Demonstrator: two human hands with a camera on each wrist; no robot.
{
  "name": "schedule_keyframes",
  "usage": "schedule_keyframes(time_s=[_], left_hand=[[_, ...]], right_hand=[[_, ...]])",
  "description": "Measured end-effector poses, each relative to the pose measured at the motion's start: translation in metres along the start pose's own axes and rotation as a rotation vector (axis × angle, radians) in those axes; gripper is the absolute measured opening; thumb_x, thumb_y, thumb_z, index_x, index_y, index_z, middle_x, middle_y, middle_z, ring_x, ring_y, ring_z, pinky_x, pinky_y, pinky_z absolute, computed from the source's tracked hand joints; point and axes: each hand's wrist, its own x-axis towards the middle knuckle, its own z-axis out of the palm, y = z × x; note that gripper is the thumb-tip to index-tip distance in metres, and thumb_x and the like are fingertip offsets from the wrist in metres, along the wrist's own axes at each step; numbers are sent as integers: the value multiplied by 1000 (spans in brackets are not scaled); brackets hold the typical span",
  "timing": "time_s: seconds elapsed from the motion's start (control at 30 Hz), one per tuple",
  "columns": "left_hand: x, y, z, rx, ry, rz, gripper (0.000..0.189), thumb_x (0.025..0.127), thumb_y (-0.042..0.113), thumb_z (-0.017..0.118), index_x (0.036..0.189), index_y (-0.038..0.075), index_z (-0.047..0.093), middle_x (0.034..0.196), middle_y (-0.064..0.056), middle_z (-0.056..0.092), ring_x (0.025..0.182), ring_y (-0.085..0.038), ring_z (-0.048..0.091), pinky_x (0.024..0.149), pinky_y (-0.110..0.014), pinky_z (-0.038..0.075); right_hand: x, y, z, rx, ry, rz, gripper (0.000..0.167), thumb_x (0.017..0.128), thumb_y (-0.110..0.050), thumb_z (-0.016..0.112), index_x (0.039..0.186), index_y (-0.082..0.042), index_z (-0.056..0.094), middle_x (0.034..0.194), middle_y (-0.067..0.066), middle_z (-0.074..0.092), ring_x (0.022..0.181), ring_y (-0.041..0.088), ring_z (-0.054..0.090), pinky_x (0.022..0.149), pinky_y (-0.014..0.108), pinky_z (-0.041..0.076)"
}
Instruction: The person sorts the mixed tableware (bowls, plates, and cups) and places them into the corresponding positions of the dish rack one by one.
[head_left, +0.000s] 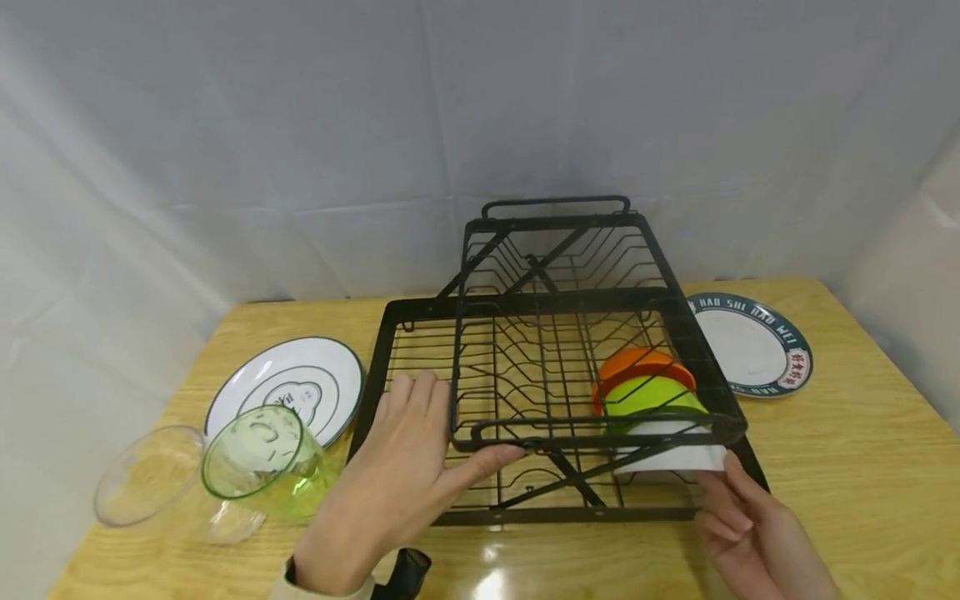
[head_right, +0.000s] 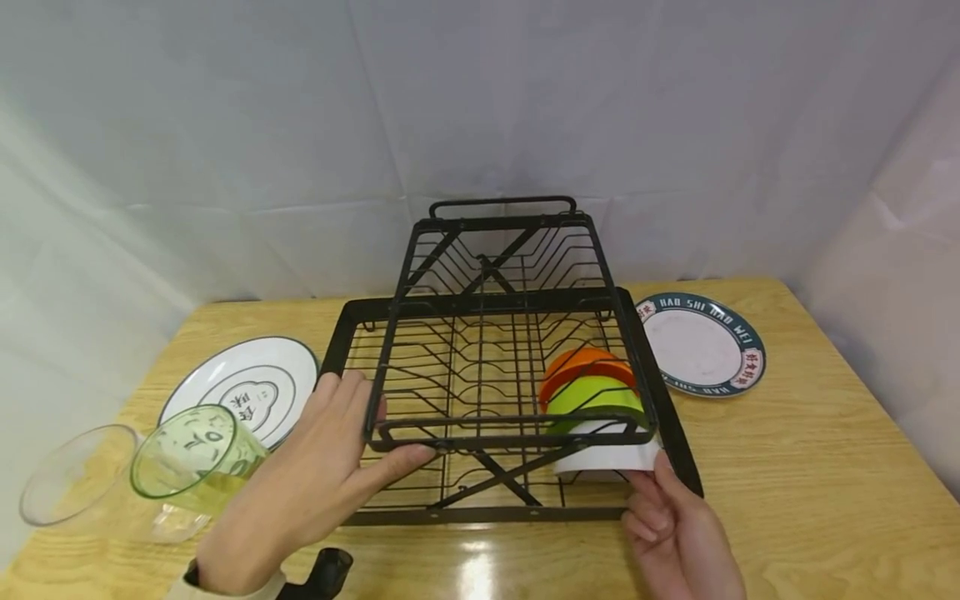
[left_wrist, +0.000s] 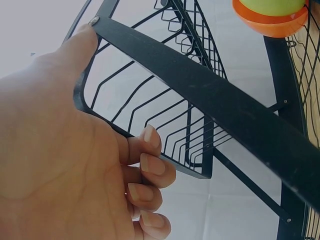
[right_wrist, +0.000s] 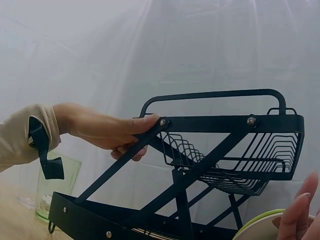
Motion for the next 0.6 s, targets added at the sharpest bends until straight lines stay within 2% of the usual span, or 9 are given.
schedule_keyframes(time_s=[0.07,0.17,0.23,0.3,0.37,0.43,0.53,0.6], left_hand=[[0,0,0,-3,-10,-6,81,88,74,40,113,-2,48,104,-12,43,106,-29,39,112,-48,26],[0,0,0,-2,-17,-13,83,88,74,40,117,-4,48,108,-14,45,109,-30,39,114,-49,24],[0,0,0,-2,-20,-15,84,88,74,40,118,-4,47,109,-14,45,110,-30,39,113,-49,24],[0,0,0,-5,-27,-18,83,88,74,40,118,-3,47,108,-14,44,109,-30,39,113,-49,24],[0,0,0,-8,-35,-21,83,88,74,40,118,-3,47,108,-13,44,108,-29,38,112,-49,26],[0,0,0,-8,-35,-20,83,88,74,40,119,-3,47,109,-14,44,108,-29,39,111,-49,27],[0,0,0,2,-21,-11,81,88,74,41,115,-2,48,107,-13,44,105,-28,39,109,-48,30],[0,0,0,7,-15,-8,81,88,74,41,114,-2,48,106,-12,44,105,-28,39,108,-48,31]], right_hand=[[1,0,1,-11,18,9,42,108,-27,24,127,-12,58,85,6,57,61,12,31,58,27,47],[1,0,1,-27,39,21,40,108,-26,24,125,-8,55,108,8,66,61,11,35,58,25,47],[0,0,0,-33,54,33,35,108,-25,24,122,-9,52,124,12,63,60,10,40,59,25,47],[-1,0,-1,-49,72,55,31,109,-24,23,121,-12,50,130,14,59,61,11,46,60,24,47],[-2,-1,0,-79,111,76,30,108,-23,26,119,-13,52,128,11,61,62,11,49,60,23,46],[-2,0,1,-128,112,90,31,108,-23,25,117,-15,54,116,7,65,63,11,47,61,23,45],[-1,-4,3,-209,71,112,35,108,-23,22,105,-13,56,104,3,64,66,12,42,63,24,45],[-2,-8,4,-265,16,118,43,109,-23,19,102,-10,59,100,4,64,65,13,40,65,25,46]])
